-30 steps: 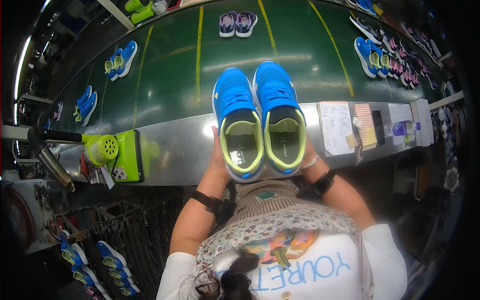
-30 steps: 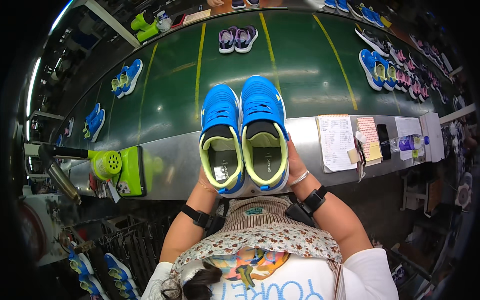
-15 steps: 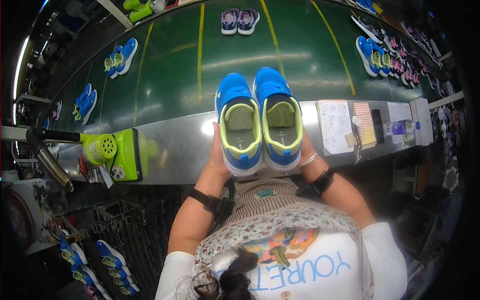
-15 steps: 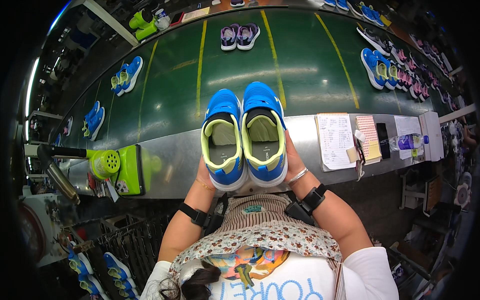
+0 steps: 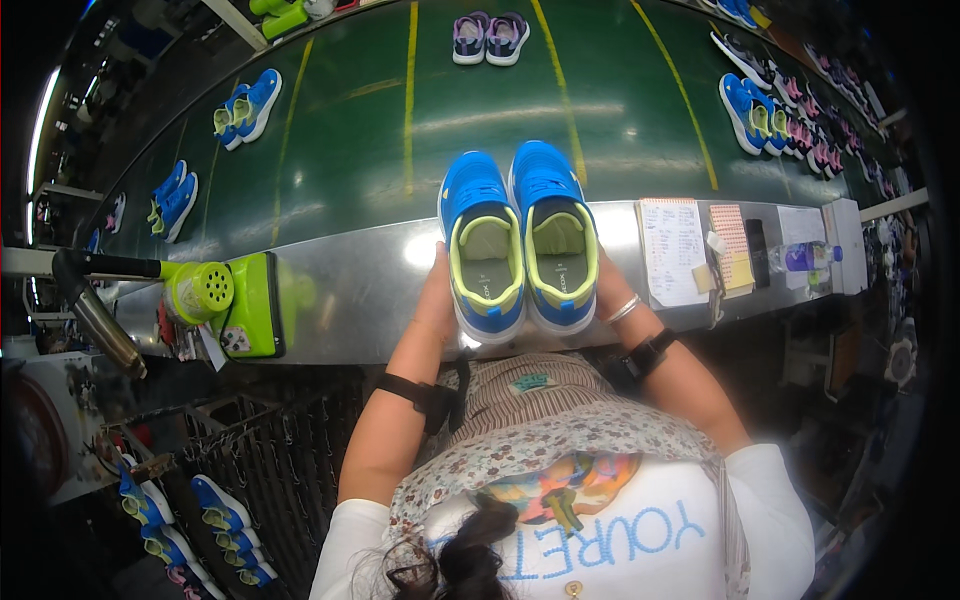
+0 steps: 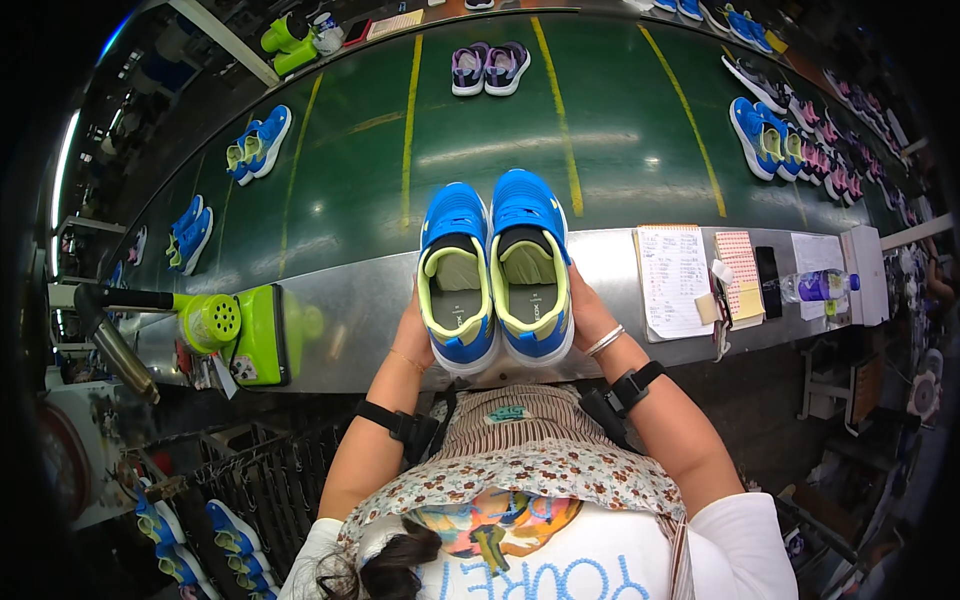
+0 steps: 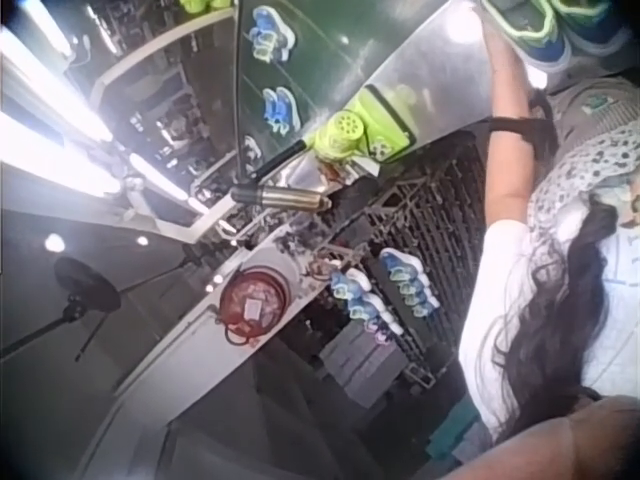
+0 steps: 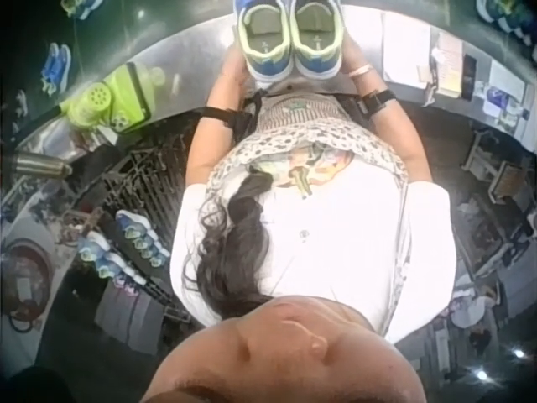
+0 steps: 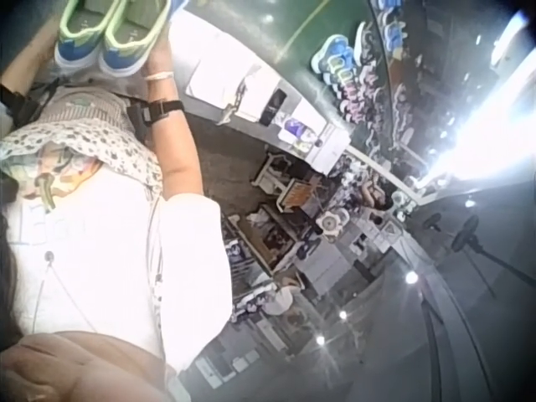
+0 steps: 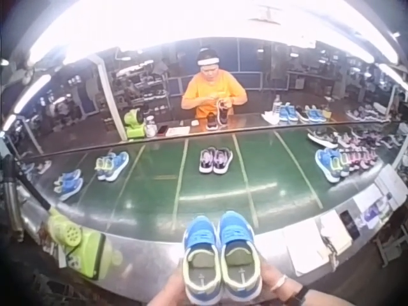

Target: The person picks up a pair of shoes from the conveyor belt, inspects them by hand, and places them on a rack. They repeat this process with another pair of shoes, then pick up a single shoe, inspect it, and place it back on the belt before returning to the rack to organize the shoes.

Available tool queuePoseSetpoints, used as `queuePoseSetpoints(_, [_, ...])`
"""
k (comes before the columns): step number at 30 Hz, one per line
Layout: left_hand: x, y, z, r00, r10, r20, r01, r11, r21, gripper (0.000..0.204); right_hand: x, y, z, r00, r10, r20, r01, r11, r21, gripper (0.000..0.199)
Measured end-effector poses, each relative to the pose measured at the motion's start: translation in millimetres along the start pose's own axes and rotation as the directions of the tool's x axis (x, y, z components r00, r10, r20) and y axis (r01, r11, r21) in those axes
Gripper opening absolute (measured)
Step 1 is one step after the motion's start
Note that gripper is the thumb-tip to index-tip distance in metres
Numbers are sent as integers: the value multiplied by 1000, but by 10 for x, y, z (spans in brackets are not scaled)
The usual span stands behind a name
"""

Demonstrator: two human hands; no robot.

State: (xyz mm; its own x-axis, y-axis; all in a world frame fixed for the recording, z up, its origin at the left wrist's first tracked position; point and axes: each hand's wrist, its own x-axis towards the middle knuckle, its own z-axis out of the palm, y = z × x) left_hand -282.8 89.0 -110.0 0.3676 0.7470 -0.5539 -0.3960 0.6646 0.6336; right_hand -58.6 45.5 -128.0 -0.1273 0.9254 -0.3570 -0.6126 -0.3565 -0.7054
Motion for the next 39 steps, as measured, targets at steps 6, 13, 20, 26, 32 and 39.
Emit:
queuePoseSetpoints(6, [177, -616, -664, 958, 281, -53, -83, 451, 889, 47, -109, 159, -260, 978, -207, -3, 49, 247, -968, 36])
queuePoseSetpoints(13, [157, -763, -771, 988, 84, -127, -18, 892, 451, 48, -145, 11, 392, 960, -11, 280, 273, -186, -944, 34])
queuePoseSetpoints(20, [-69, -435, -571, 969, 85, -232, -17, 960, 280, 40, -112, 183, 562, 947, 129, 294, 321, -392, -862, 48])
queuePoseSetpoints(26, [-49, -371, -1348, 884, 337, -323, -58, 765, 641, 36, -143, -357, 337, 993, 39, 111, -18, 983, -185, 79])
queuePoseSetpoints(32, [-182, -385, -1270, 908, 353, -225, 279, -112, 954, 52, -222, -478, 531, 986, -129, 105, 121, 990, 79, 84])
queuePoseSetpoints(39, [-167, -412, -1275, 932, 244, -267, 301, -113, 947, 60, -216, -466, 426, 971, -156, 179, 180, 975, -132, 76])
